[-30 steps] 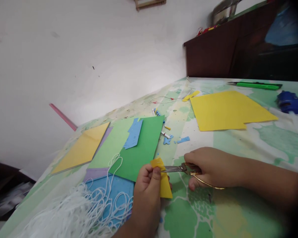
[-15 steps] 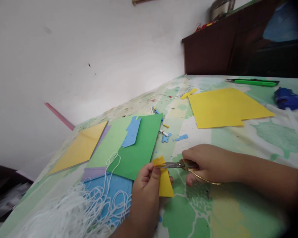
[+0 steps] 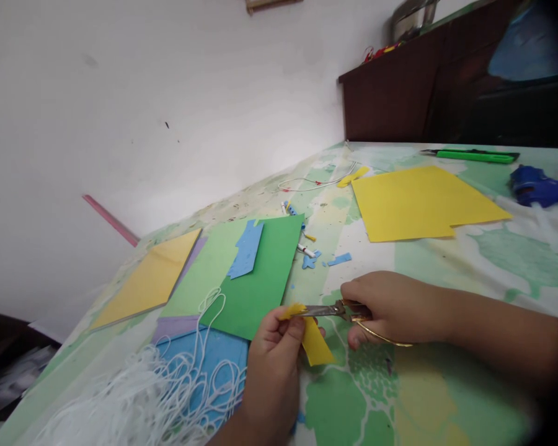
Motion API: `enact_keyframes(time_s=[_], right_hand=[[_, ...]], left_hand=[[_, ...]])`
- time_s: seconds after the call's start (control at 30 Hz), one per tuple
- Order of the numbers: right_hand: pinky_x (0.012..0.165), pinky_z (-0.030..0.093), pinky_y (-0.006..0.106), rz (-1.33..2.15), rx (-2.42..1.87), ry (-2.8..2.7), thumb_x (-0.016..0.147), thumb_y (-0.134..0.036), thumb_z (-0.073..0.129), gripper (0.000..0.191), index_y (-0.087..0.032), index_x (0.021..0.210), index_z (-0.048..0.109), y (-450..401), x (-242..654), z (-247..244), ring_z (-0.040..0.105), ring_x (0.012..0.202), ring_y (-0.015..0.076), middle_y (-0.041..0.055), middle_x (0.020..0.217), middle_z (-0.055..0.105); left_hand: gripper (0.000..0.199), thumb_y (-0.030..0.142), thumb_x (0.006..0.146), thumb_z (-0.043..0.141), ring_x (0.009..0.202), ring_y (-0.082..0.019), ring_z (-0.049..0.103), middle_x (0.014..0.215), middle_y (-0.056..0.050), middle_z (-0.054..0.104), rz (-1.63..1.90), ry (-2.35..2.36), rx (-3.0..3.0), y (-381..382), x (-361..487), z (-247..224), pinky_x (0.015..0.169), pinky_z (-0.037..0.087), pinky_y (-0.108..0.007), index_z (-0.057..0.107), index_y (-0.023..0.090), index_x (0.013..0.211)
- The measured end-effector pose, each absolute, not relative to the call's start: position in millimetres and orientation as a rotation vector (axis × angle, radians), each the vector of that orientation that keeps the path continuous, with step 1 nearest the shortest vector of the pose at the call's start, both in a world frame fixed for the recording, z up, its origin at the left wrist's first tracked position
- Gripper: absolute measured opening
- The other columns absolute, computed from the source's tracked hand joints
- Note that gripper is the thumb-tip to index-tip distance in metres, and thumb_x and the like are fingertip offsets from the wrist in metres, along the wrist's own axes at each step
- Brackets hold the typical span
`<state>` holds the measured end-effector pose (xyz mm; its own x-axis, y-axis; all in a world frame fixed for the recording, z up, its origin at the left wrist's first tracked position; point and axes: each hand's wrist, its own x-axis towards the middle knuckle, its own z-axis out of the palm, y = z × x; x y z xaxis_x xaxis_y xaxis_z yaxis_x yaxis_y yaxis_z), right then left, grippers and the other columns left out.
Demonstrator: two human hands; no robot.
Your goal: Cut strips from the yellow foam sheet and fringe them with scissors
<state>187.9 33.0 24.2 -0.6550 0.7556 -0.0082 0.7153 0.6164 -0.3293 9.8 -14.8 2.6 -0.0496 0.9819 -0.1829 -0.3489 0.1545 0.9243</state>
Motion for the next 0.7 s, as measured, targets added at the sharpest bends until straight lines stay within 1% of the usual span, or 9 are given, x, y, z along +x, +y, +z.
enact_keyframes(time_s=[0.17,0.3,0.43,0.6,0.7], right_hand=[[0.040,0.022,0.021,0.465,-1.247,-2.708,0.063,-0.060,0.043,0.040,-0.020,0.065,0.045,32.2,187.8,24.4,0.042,0.049,0.0133,-0.0006,0.059,0.053],[0.040,0.022,0.022,0.464,-1.258,-2.712,0.063,-0.060,0.043,0.040,-0.020,0.065,0.046,32.5,187.5,24.0,0.042,0.049,0.0134,-0.0005,0.059,0.053],[0.040,0.022,0.021,0.460,-1.237,-2.717,0.063,-0.060,0.042,0.040,-0.020,0.064,0.045,32.4,187.7,24.0,0.042,0.049,0.0133,-0.0007,0.058,0.053],[0.040,0.022,0.021,0.449,-1.227,-2.717,0.063,-0.061,0.043,0.041,-0.020,0.064,0.045,33.2,187.5,24.2,0.042,0.049,0.0133,-0.0008,0.058,0.053],[0.040,0.022,0.021,0.454,-1.220,-2.716,0.062,-0.061,0.043,0.041,-0.020,0.064,0.046,33.0,188.0,24.2,0.042,0.049,0.0133,-0.0006,0.058,0.053]], left_hand=[[0.009,0.021,0.069,0.054,0.059,-0.008,0.055,0.065,0.003,0.062,1.339,1.095,0.766,-13.8,8.9,-0.2,0.057,0.042,-0.018,0.056,0.019,0.078],[0.011,0.021,0.069,0.055,0.063,-0.010,0.056,0.067,0.001,0.062,1.297,1.100,0.810,-13.8,8.6,-1.0,0.058,0.042,-0.019,0.055,0.018,0.079],[0.011,0.021,0.069,0.055,0.060,-0.009,0.056,0.066,0.001,0.062,1.280,1.113,0.865,-13.3,7.8,-0.9,0.055,0.042,-0.019,0.055,0.017,0.079],[0.013,0.022,0.067,0.057,0.062,-0.010,0.057,0.069,0.001,0.063,1.259,1.162,0.843,-13.1,7.3,-0.7,0.059,0.044,-0.020,0.058,0.017,0.078],[0.012,0.023,0.064,0.059,0.060,-0.012,0.057,0.064,0.001,0.063,1.254,1.206,0.829,-13.1,7.9,1.6,0.054,0.044,-0.020,0.060,0.017,0.074]])
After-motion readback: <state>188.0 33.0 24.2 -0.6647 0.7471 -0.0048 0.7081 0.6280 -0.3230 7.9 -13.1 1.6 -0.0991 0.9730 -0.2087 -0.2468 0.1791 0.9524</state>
